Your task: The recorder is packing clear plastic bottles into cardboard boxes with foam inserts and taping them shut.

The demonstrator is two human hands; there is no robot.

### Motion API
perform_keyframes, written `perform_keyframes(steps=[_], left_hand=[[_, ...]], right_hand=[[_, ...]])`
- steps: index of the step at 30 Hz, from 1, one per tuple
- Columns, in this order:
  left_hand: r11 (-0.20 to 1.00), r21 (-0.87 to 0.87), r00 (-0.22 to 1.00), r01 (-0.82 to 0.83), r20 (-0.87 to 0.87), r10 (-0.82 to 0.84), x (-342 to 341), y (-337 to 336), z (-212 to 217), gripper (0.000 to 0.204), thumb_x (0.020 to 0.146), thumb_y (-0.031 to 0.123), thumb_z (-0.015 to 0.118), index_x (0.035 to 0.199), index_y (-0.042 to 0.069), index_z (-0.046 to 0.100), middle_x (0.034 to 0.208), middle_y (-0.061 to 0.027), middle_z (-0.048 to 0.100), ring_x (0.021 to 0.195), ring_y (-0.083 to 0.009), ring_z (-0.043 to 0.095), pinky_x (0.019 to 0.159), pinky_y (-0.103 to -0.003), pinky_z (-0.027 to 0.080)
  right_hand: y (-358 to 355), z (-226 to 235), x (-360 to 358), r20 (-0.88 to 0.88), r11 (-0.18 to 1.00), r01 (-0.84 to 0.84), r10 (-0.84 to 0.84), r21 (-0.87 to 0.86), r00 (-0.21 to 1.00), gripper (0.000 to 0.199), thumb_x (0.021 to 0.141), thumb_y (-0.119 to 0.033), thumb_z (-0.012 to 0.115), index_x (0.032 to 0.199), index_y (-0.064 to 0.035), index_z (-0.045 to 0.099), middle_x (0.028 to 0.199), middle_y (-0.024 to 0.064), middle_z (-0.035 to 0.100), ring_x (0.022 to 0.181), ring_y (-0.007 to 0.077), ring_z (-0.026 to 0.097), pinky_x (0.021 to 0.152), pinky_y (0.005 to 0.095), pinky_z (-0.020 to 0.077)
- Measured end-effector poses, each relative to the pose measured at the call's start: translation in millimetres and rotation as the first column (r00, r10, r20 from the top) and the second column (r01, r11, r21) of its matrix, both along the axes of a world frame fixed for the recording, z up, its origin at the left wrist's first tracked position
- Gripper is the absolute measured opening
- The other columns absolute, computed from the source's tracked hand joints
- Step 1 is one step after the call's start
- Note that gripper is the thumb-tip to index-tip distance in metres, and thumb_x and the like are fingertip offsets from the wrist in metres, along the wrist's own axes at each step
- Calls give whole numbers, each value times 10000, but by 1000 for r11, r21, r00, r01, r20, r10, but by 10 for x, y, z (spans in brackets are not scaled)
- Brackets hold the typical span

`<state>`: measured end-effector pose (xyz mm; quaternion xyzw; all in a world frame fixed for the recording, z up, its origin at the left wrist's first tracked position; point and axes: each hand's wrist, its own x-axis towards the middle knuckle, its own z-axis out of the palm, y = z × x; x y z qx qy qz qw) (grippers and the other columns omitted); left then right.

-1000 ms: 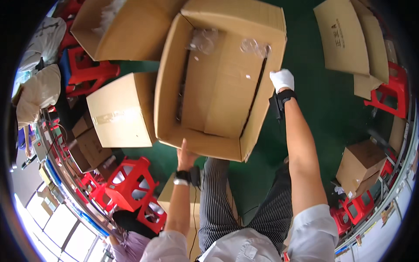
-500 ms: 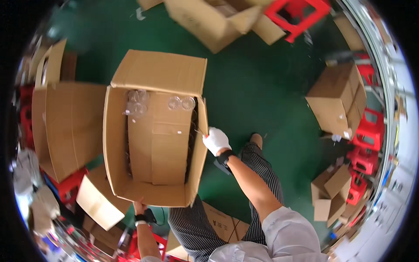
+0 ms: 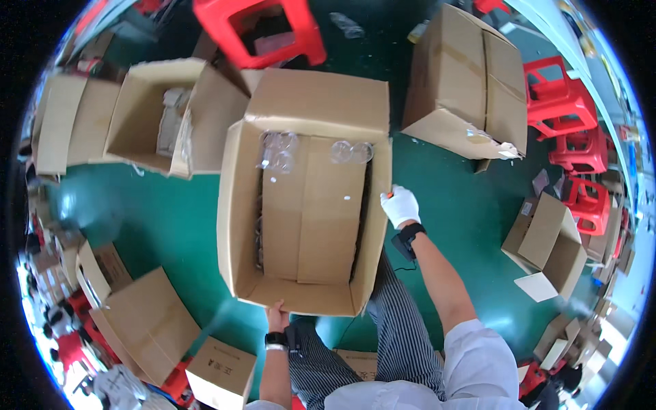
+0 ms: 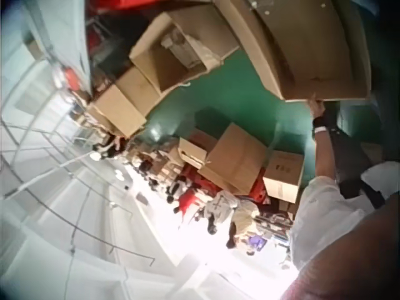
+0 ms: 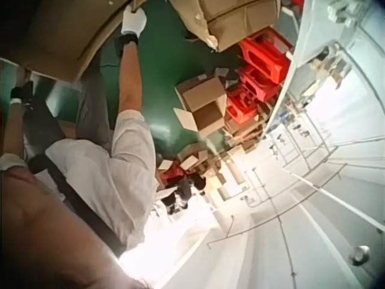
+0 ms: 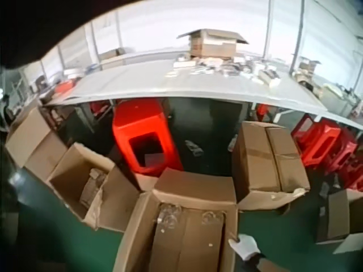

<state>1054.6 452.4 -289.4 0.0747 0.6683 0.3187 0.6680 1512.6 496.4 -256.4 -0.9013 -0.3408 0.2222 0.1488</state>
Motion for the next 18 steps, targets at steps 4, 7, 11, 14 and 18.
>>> perform_keyframes(steps=[4,7,11,14,18], left_hand=[[985,88,989,147,6,-148,1104,817,-103,365,715,-88,517,1018,103,453,899,-89,534,797,-230,562,641,-357,506],[968,83,970,238,-76,-232,1505,1447,-139,314,720,-62,524,978,103,458,852,-90,534,726,-227,561,582,-350,503],[948,19,944,318,-94,-315,2391,1974,-149,260,723,-25,540,934,108,468,801,-93,531,647,-233,550,517,-340,491],[950,25,948,311,-83,-308,2631,2413,-105,221,727,-2,550,906,99,469,786,-94,525,636,-244,546,498,-358,491],[923,55,924,382,-13,-382,3166,2899,-93,175,742,28,557,885,60,462,832,-102,511,724,-272,546,551,-448,515]], right_hand=[[76,177,829,-235,988,154,-145,20,961,438,715,-389,590,938,-12,580,759,203,598,706,354,582,630,410,468],[-83,379,561,-525,973,184,-230,-139,820,629,697,-405,603,1152,6,458,753,220,595,724,327,602,631,385,477],[-281,46,164,-173,913,328,-291,244,941,538,708,-274,584,1153,4,465,699,208,585,670,329,597,596,389,480],[260,202,410,-289,854,488,-429,178,856,380,706,-144,523,1063,-12,532,624,188,561,581,351,565,541,410,470],[639,0,899,-192,849,476,-440,228,877,364,726,-139,541,1075,-36,555,652,186,571,600,340,572,557,381,467]])
